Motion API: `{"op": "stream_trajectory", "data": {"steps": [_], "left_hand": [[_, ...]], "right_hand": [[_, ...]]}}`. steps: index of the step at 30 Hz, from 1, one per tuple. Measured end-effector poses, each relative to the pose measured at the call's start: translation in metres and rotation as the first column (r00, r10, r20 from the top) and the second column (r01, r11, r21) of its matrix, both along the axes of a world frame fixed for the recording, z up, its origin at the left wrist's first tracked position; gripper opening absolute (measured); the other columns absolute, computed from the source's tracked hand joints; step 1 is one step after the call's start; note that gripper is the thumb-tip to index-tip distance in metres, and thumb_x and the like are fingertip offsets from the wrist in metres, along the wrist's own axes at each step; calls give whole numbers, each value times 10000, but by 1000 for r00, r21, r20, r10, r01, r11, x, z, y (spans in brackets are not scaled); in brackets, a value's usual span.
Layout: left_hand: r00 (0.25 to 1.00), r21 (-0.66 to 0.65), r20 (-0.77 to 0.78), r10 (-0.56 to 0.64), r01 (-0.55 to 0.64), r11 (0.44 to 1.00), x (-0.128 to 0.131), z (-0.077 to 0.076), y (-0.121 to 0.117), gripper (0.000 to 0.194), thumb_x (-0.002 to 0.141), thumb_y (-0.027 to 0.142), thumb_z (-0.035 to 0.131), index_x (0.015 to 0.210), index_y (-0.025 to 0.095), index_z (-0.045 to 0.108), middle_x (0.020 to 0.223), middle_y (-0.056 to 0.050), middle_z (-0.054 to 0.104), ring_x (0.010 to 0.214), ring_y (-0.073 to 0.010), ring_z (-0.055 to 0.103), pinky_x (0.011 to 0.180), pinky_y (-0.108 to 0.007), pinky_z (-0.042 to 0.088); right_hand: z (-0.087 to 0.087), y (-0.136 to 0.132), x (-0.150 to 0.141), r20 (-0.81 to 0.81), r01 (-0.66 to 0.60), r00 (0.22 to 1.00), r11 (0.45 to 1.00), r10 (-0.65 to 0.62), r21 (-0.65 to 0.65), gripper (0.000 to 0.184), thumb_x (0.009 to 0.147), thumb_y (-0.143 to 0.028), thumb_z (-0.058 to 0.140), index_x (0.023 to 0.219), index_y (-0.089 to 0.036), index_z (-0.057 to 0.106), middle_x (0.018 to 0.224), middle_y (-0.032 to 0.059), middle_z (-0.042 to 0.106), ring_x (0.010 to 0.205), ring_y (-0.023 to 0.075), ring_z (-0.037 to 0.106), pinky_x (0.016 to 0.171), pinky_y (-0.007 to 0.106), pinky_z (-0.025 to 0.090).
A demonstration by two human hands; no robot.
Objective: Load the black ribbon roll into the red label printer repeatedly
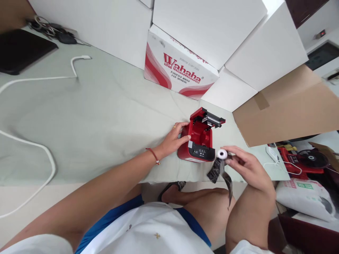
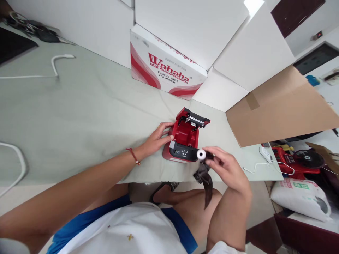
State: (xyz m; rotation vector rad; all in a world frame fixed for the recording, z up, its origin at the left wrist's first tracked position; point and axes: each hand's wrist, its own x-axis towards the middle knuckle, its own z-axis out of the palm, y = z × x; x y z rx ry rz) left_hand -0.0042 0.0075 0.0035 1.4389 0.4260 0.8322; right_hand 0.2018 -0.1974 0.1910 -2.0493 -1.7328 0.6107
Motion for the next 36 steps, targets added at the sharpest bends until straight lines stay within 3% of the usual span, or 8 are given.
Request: {"op": "stream_trajectory", "data": {"steps": [4, 9, 21, 23, 26, 30, 33, 36], "left_hand": [[1000, 2, 21, 1, -1, 1000, 1, -3, 1, 497, 996, 396, 691, 1457, 273, 555, 1560, -119, 553, 1518, -326, 525, 1333, -612, 399], [999, -7, 35, 6, -5, 1000, 2, -6, 1, 487, 985, 409, 708, 1431, 272, 568, 1513, -112, 564, 1481, -317, 556, 1333, -600, 406], [1000, 21, 7, 14, -14, 1000, 1, 0, -1, 480, 975, 375, 693, 1423, 266, 559, 1500, -122, 557, 1474, -334, 542, 1311, -616, 424], [1000, 21, 2, 14, -14, 1000, 0, 0, -1, 480, 973, 374, 700, 1422, 275, 561, 1491, -116, 566, 1464, -337, 549, 1312, -627, 420], [1000, 8, -7, -2, 2, 1000, -1, 1, -1, 490, 972, 378, 710, 1431, 293, 558, 1512, -111, 563, 1477, -343, 541, 1316, -643, 409], [1000, -9, 3, -10, 10, 1000, -2, 1, -1, 476, 982, 384, 698, 1427, 286, 559, 1509, -109, 556, 1484, -333, 540, 1329, -626, 402], [1000, 2, 2, -7, 7, 1000, -2, 0, -2, 478, 1006, 407, 673, 1449, 281, 546, 1528, -114, 547, 1490, -326, 543, 1331, -613, 406], [999, 57, 6, 52, -52, 997, -4, 1, -4, 525, 1058, 476, 606, 1536, 284, 503, 1614, -137, 494, 1553, -335, 497, 1313, -596, 435]], "right_hand": [[-19, 56, -19, 148, 74, 986, 997, -75, 12, 406, 1010, -345, 635, 1384, -253, 765, 1163, 58, 817, 632, 145, 597, 700, 334, 579], [-35, 107, -34, 435, 60, 900, 979, 31, -194, 472, 990, -199, 602, 1435, -264, 743, 1343, 103, 811, 1137, 294, 767, 960, 397, 580], [-32, 128, -36, 381, -84, 887, 903, 260, -422, 364, 985, -160, 620, 1271, -251, 825, 1171, 67, 856, 1015, 251, 777, 911, 340, 571], [-22, 115, -38, 325, -120, 917, 937, 231, -329, 363, 1018, -205, 601, 1298, -278, 820, 1207, 46, 852, 1016, 230, 782, 930, 345, 591], [-6, 96, -38, 191, -43, 981, 994, 24, 100, 306, 1075, -378, 606, 1250, -282, 839, 1191, 43, 854, 969, 221, 787, 910, 371, 627], [-5, 98, -26, 258, 92, 920, 801, -296, 592, 450, 1112, -536, 556, 1359, -239, 786, 1331, 114, 809, 1173, 272, 746, 1048, 461, 604], [-25, 111, -13, 367, 4, 893, 822, -259, 570, 561, 1126, -583, 483, 1472, -208, 718, 1474, 150, 745, 1431, 316, 633, 1212, 542, 512], [-45, 109, -13, 325, -2, 928, 868, -184, 496, 563, 1153, -578, 416, 1397, -201, 756, 1405, 149, 783, 1403, 299, 671, 1224, 547, 515]]}}
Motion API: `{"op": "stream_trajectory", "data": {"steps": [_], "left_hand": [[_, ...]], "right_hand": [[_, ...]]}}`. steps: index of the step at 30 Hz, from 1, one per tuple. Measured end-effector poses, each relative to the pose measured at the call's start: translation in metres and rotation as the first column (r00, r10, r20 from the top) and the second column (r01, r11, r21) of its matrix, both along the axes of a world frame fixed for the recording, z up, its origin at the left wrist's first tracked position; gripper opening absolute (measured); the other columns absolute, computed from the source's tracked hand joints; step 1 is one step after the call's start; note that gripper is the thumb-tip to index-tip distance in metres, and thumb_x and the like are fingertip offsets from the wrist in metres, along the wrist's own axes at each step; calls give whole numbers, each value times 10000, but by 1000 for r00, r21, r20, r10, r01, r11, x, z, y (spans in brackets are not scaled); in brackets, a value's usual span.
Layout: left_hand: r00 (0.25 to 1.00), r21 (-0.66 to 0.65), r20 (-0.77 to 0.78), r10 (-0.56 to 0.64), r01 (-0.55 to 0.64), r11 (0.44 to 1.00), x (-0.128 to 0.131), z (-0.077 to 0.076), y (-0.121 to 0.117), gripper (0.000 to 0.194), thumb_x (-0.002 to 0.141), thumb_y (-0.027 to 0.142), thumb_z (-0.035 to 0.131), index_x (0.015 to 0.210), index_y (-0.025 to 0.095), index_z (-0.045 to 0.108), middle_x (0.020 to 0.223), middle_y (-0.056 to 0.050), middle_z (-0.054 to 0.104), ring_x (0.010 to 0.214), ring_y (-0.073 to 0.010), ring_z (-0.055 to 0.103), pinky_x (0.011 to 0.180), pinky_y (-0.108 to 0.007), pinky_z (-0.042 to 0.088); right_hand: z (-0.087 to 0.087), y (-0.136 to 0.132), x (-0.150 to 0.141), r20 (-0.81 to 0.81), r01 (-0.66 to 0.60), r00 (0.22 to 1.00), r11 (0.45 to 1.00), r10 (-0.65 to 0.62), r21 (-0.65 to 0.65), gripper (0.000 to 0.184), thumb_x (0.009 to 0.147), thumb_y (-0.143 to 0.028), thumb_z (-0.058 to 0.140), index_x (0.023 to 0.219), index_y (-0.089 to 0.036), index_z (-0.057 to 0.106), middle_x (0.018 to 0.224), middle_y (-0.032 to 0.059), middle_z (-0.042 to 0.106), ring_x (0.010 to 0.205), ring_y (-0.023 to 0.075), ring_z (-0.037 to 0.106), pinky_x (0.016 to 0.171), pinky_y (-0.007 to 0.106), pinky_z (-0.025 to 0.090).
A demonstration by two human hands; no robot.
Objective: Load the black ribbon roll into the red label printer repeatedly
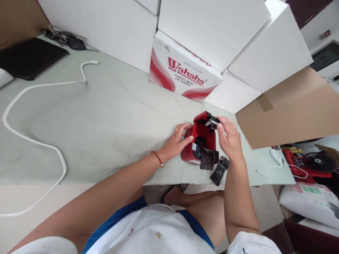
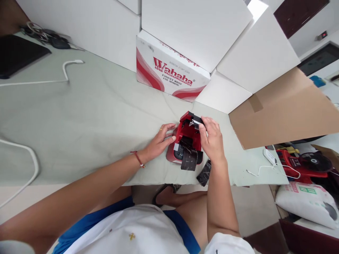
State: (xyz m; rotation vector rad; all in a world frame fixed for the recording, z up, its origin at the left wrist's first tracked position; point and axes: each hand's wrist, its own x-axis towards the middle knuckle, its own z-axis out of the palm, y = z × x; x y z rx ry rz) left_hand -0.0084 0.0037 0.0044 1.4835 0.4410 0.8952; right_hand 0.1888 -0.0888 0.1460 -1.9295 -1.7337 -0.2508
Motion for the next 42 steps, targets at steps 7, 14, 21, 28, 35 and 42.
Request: {"op": "stream_trajectory", "data": {"steps": [7, 14, 21, 28, 35, 42], "left_hand": [[974, 390, 111, 198, -226, 893, -19, 15, -5, 566, 1143, 579, 422, 1602, 273, 548, 1713, -157, 517, 1664, -343, 406, 1375, -598, 322], [995, 464, 88, 48, -84, 882, -21, 21, -10, 492, 1179, 462, 369, 1235, 250, 810, 1350, -102, 827, 1441, -296, 690, 1326, -588, 380], [981, 465, 187, 54, -137, 875, -11, 20, -6, 310, 1120, 309, 511, 1097, 236, 812, 1180, -110, 841, 1298, -298, 728, 1131, -546, 571], [997, 383, 61, -49, 22, 924, -14, 21, 0, 160, 970, 183, 639, 1089, 242, 727, 1287, -108, 777, 1411, -326, 637, 1243, -598, 479], [996, 33, 62, -65, 63, 997, -3, 6, -3, 914, 838, 202, 710, 1667, 350, 357, 1874, -66, 184, 1784, -330, 72, 1449, -608, 68], [977, -122, 93, -193, 204, 971, 1, -1, -3, 1110, 861, 247, 698, 1788, 398, 107, 1927, 20, 11, 1787, -335, -105, 1446, -608, -39]], "right_hand": [[-19, -59, -26, -142, -63, 988, 997, 57, -38, 363, 1174, -380, 486, 1253, -265, 822, 1293, 53, 847, 1264, 217, 785, 1317, 543, 440], [-46, -78, -30, -271, -55, 961, 998, 45, -30, 351, 1163, -328, 515, 1310, -288, 831, 1411, 59, 795, 1397, 233, 722, 1269, 505, 519], [-53, -77, -32, -360, -14, 933, 1000, 11, -6, 328, 1152, -329, 545, 1259, -317, 856, 1358, 43, 818, 1360, 250, 747, 1239, 527, 550], [-72, -82, -54, -232, 13, 972, 988, 24, 156, 289, 1111, -208, 589, 1278, -250, 820, 1353, 83, 824, 1351, 250, 754, 1244, 525, 548], [-91, -119, -71, -108, -42, 992, 965, 72, 258, 355, 1046, -77, 609, 1322, -243, 757, 1311, 107, 835, 1304, 274, 778, 1238, 617, 532], [-90, -124, -68, -102, -49, 992, 970, 76, 239, 384, 1027, -42, 617, 1321, -248, 753, 1301, 95, 838, 1292, 259, 781, 1238, 599, 533]]}}
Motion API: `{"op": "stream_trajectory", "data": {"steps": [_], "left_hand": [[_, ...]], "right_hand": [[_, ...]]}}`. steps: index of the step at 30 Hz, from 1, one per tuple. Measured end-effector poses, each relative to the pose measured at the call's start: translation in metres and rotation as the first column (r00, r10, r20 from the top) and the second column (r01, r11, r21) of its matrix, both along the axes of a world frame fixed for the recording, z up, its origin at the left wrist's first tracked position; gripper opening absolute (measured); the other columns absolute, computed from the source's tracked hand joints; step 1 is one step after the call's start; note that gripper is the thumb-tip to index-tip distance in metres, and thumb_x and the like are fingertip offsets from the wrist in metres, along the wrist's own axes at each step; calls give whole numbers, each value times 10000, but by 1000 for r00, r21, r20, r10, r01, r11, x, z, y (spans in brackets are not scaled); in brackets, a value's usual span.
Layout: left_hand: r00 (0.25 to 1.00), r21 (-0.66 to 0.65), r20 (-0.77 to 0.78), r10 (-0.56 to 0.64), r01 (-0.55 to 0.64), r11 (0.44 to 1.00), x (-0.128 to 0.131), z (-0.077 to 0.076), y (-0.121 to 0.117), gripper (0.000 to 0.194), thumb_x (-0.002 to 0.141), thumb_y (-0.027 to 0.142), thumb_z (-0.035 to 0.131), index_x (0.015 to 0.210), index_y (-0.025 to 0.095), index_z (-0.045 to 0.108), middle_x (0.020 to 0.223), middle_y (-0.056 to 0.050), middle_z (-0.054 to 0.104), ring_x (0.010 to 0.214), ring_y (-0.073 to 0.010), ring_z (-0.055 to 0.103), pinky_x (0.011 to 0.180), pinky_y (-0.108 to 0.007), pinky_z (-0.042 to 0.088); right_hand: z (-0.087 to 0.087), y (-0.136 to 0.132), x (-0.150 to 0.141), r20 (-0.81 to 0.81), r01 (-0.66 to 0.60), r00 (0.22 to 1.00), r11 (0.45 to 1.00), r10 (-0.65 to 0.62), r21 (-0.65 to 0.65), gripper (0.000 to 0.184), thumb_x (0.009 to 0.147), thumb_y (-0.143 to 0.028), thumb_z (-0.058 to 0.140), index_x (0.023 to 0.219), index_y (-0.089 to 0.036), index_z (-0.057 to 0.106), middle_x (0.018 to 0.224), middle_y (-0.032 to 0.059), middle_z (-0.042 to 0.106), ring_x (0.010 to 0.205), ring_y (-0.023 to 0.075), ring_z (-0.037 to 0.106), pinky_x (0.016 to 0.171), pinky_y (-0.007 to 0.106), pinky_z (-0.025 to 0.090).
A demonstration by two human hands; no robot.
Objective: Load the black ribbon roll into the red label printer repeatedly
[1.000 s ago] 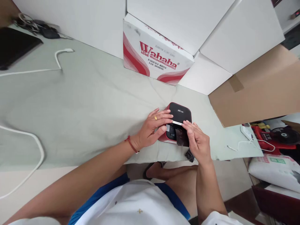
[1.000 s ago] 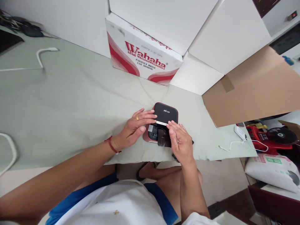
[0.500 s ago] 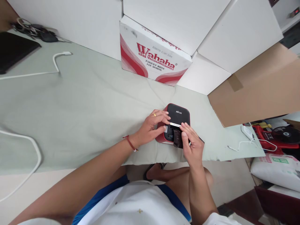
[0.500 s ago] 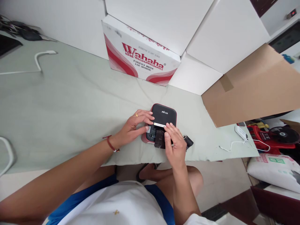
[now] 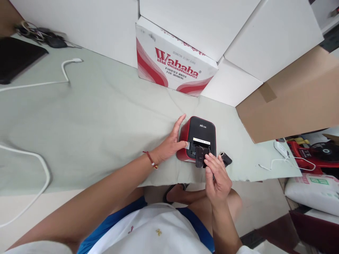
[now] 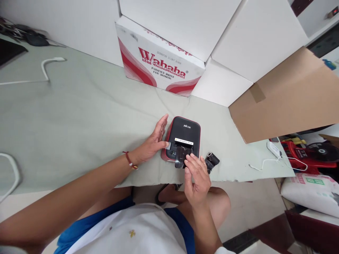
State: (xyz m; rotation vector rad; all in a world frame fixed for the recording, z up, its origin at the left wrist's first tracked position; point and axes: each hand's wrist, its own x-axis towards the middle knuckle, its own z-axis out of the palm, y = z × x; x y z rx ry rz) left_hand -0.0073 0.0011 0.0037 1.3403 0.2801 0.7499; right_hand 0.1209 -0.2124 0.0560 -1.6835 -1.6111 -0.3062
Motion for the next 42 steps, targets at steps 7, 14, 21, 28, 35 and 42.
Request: {"op": "stream_trajectory", "data": {"steps": [7, 14, 21, 28, 35, 42], "left_hand": [[998, 0, 26, -52, 52, 999, -1, -2, 1, 1055, 906, 300, 711, 1785, 362, 131, 1922, -21, 76, 1793, -333, -16, 1460, -582, 34], [997, -27, 62, -48, 49, 998, 5, -9, 3, 946, 880, 306, 718, 1722, 306, 287, 1857, -95, 275, 1739, -370, 232, 1445, -601, 159], [999, -20, 37, -25, 25, 999, 6, -8, 3, 952, 848, 280, 717, 1708, 289, 308, 1817, -118, 334, 1726, -366, 266, 1427, -626, 210], [999, -26, 16, -31, 32, 999, 4, -2, 2, 935, 861, 279, 704, 1709, 308, 312, 1819, -106, 331, 1699, -367, 320, 1412, -624, 257], [999, -30, 1, -36, 36, 999, 3, -1, 3, 939, 844, 281, 694, 1698, 293, 304, 1833, -111, 291, 1720, -353, 273, 1433, -603, 198], [1000, -48, 4, -28, 28, 998, 5, -4, 5, 944, 821, 319, 713, 1678, 279, 317, 1818, -128, 315, 1716, -364, 280, 1422, -622, 219]], "right_hand": [[28, 16, 9, -50, -44, 998, 999, 44, -8, 251, 1026, -78, 649, 1139, -247, 796, 1106, 56, 866, 1076, 224, 826, 1064, 447, 634], [76, 97, 44, 105, 155, 988, 779, -115, -608, 292, 1076, -287, 585, 1249, -243, 816, 1240, 79, 849, 1046, 261, 808, 931, 401, 616], [78, 156, 47, 267, 193, 961, 525, 68, -829, 271, 827, -148, 788, 1063, -263, 852, 1014, 70, 857, 924, 273, 765, 741, 331, 506], [111, 94, 48, 151, 184, 983, 689, -108, -701, 307, 992, -349, 680, 1265, -230, 756, 1116, 91, 817, 769, 211, 703, 737, 349, 530], [125, 17, 104, -193, 141, 908, 706, -371, -694, 447, 964, -544, 690, 1269, -222, 752, 864, 54, 794, 643, 194, 659, 563, 307, 480], [33, 33, 109, -182, 20, 957, 676, -227, -737, 226, 842, -284, 672, 1007, -216, 811, 966, 57, 827, 834, 213, 736, 771, 315, 584]]}}
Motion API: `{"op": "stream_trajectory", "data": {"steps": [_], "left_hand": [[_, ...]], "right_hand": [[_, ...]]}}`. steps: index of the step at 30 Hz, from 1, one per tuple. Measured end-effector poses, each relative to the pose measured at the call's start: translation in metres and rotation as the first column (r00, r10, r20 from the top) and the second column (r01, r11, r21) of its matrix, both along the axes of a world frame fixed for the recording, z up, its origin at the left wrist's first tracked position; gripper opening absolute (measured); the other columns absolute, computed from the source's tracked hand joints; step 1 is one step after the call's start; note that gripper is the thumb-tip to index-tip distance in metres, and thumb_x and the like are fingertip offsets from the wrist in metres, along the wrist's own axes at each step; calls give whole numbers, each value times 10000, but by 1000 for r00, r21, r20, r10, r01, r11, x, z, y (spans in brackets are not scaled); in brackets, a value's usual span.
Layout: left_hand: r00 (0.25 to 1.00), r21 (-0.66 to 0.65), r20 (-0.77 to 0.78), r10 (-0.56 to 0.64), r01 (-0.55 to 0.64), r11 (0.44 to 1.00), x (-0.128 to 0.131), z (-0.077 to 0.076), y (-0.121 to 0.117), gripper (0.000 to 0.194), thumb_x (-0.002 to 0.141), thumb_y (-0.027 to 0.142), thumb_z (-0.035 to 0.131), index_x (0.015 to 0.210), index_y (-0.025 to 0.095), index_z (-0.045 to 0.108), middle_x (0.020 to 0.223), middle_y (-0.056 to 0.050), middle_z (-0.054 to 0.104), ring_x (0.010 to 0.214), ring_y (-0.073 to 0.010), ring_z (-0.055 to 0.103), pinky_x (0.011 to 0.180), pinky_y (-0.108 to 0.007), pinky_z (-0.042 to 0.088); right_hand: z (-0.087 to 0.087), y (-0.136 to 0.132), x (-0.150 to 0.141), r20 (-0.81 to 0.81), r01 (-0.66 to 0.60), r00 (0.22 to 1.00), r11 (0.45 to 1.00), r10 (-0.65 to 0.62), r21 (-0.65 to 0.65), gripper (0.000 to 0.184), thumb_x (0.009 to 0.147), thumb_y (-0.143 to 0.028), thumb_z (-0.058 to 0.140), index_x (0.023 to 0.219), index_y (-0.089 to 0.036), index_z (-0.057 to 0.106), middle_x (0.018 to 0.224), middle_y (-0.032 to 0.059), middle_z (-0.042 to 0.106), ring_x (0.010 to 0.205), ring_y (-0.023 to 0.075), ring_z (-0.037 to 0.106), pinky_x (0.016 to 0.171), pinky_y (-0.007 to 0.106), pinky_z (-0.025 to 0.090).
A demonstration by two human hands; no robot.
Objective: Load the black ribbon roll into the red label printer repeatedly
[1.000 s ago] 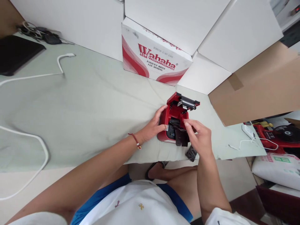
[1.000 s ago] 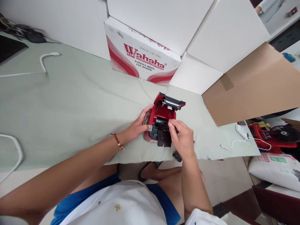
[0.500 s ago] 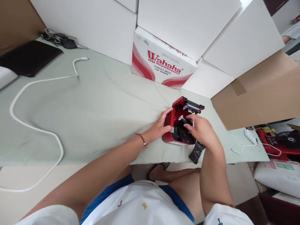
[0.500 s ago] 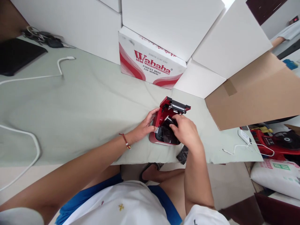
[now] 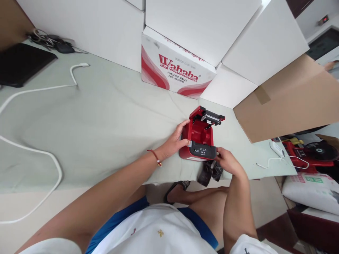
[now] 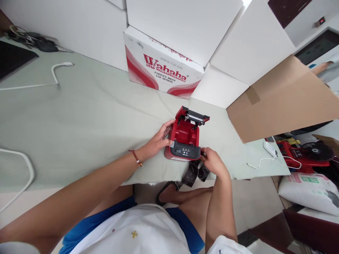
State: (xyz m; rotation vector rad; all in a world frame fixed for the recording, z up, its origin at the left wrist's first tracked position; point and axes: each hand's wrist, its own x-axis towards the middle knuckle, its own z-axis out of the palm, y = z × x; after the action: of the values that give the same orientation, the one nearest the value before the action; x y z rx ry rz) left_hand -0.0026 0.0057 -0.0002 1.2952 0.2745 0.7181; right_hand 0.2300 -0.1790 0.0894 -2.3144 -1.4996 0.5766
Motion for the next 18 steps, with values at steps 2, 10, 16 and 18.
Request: {"op": "stream_trajectory", "data": {"steps": [2, 10, 16, 18], "left_hand": [[1000, -1, 5, -8, 8, 1000, 0, 0, 0, 938, 823, 319, 711, 1674, 280, 321, 1817, -126, 317, 1707, -361, 299, 1422, -614, 221], [1000, -40, 10, 0, 0, 999, 1, 1, 1, 961, 782, 344, 736, 1658, 284, 346, 1798, -104, 350, 1687, -373, 320, 1424, -593, 227], [1000, -38, -1, -3, 3, 999, 0, 3, 1, 942, 795, 333, 721, 1657, 274, 347, 1797, -112, 358, 1691, -369, 323, 1426, -596, 220], [1000, -34, -2, -3, 3, 999, 0, 1, 1, 940, 797, 331, 720, 1657, 271, 347, 1799, -112, 351, 1694, -363, 318, 1430, -587, 212]], "right_hand": [[-15, -10, 1, 27, 42, 999, 998, -43, 56, 321, 899, -330, 609, 1112, -202, 813, 1009, 72, 815, 783, 200, 711, 777, 334, 593], [-35, -51, 32, 160, 261, 947, 958, -278, 118, 494, 848, -388, 606, 1250, -172, 794, 1075, 126, 804, 684, 209, 649, 819, 446, 608], [16, -60, 19, -28, 61, 998, 993, -64, -102, 406, 885, -427, 694, 1208, -230, 842, 1007, 68, 858, 813, 248, 767, 807, 401, 647], [55, -64, 11, -157, -89, 986, 982, 62, -166, 406, 926, -485, 723, 1239, -260, 852, 1109, 66, 865, 903, 250, 794, 822, 373, 655]]}}
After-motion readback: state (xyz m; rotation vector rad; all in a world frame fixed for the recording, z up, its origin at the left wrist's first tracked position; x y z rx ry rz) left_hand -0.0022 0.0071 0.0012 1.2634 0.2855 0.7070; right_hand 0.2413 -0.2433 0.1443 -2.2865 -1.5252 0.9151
